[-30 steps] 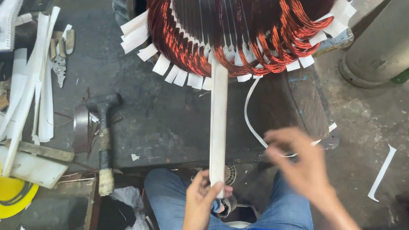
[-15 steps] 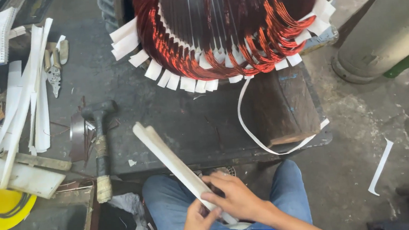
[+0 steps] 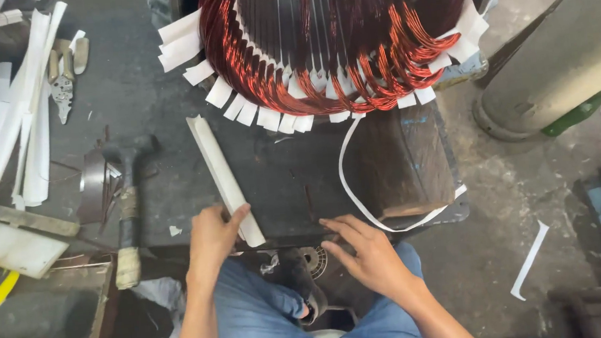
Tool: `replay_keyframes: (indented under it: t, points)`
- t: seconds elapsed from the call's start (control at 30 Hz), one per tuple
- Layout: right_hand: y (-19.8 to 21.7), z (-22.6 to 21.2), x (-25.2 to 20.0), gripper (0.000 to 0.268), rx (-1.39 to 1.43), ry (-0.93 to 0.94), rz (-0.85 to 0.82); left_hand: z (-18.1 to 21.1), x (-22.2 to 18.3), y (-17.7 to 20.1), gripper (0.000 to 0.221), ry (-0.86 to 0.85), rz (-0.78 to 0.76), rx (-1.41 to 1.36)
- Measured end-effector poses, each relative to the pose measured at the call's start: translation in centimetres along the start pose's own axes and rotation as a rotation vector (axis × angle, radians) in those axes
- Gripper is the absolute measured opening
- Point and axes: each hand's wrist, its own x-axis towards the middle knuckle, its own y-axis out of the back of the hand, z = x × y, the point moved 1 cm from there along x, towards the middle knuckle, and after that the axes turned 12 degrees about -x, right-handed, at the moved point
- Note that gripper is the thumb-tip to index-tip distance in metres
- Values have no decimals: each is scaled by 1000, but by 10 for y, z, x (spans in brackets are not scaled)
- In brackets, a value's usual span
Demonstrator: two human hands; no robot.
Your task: Shaping and insulating copper windings in a motor stator using plastic strips and a hammer.
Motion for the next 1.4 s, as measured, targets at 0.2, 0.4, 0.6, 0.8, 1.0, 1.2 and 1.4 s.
replay_keyframes:
  t: [0.2, 0.4, 0.6, 0.8, 1.0, 1.2, 1.4]
  points:
    - [-14, 8, 23, 34, -190, 133, 138, -20, 63, -10, 55, -358, 382, 193]
    - [-66, 28, 36, 21, -284, 223, 325, -35, 63, -18, 42, -539, 480, 38]
    - [-63, 26, 36, 12, -225, 233, 350, -40, 64, -20, 39, -550, 467, 95]
    - [-62, 31, 32, 12, -282, 232, 370, -43, 65, -24, 45, -588, 471, 155]
    - [-60, 30, 33, 11, -257, 246, 367, -44, 66, -24, 45, -618, 489, 173]
    - [-52, 20, 38, 10, -199, 178, 370, -39, 62, -22, 42, -603, 486, 166]
    - [20, -7, 62, 12, -19, -89, 424, -37, 63, -18, 40, -573, 479, 118]
